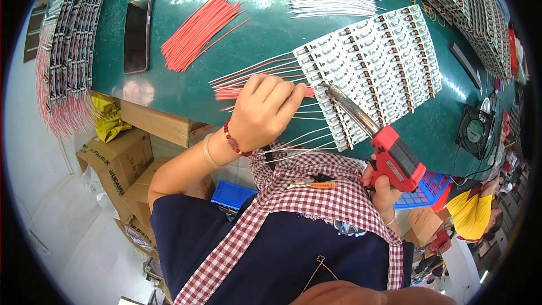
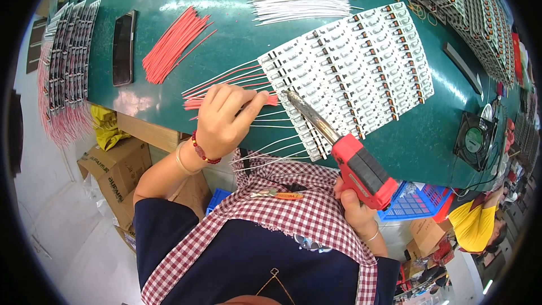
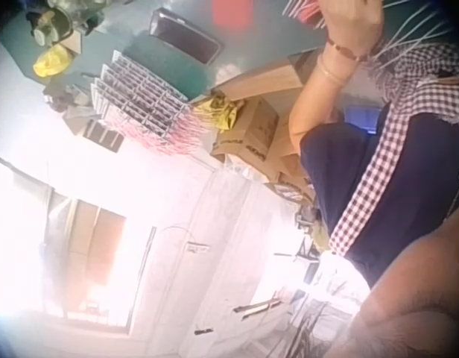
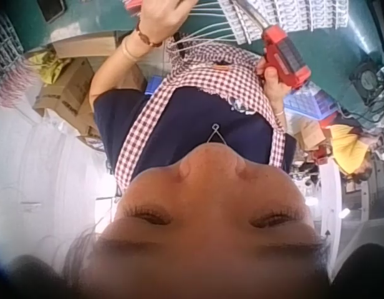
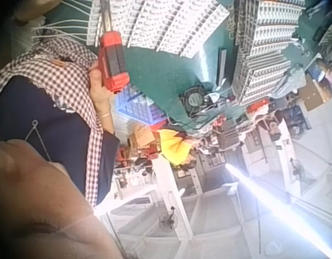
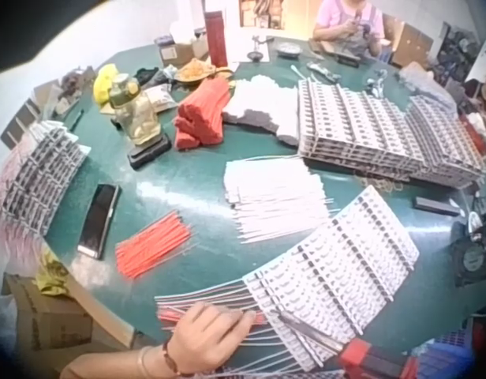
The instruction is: The person assembles electronic components by inserting wires into circuit boards and soldering them together with a soldering iron.
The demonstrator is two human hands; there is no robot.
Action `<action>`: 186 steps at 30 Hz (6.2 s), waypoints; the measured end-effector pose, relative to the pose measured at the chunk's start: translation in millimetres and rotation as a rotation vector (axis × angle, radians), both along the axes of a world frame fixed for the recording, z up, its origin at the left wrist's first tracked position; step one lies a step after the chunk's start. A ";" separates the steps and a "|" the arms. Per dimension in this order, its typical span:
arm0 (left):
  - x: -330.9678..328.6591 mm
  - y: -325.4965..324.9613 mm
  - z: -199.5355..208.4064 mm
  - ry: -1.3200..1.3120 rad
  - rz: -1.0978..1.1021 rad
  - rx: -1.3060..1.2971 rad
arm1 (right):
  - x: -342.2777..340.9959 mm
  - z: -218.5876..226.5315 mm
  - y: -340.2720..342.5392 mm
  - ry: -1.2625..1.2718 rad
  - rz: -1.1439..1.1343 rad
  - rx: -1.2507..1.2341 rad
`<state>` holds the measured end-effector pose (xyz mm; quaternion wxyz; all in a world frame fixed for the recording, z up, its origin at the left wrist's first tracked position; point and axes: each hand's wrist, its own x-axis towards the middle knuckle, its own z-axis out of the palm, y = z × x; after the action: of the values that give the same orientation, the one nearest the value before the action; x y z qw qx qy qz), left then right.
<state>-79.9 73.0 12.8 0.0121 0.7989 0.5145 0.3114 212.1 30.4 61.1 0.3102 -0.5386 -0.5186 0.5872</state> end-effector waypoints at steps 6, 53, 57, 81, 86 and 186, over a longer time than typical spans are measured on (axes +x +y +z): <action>2.4 -5.4 2.4 0.026 -0.041 -0.100 | 3.8 -2.1 -1.9 0.003 0.010 -0.043; -3.3 -11.9 -8.3 0.124 0.050 -0.287 | -9.6 -3.3 26.9 0.079 -0.012 0.312; 14.6 -10.4 14.8 0.051 -0.010 0.010 | -4.3 -2.9 18.0 0.071 -0.071 0.336; 3.6 3.0 15.6 0.010 0.189 -0.096 | 9.4 27.0 9.5 0.226 -0.236 0.099; 20.6 -12.7 36.1 -0.075 0.113 -0.176 | 6.7 16.1 16.7 0.335 -0.286 0.083; 86.1 -61.7 61.1 -0.574 0.105 -0.717 | -23.5 1.6 13.4 0.161 0.234 0.548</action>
<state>6.3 11.3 73.9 0.4138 0.5985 0.6053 0.3227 188.6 43.8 62.8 0.4144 -0.3233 -0.6896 0.4981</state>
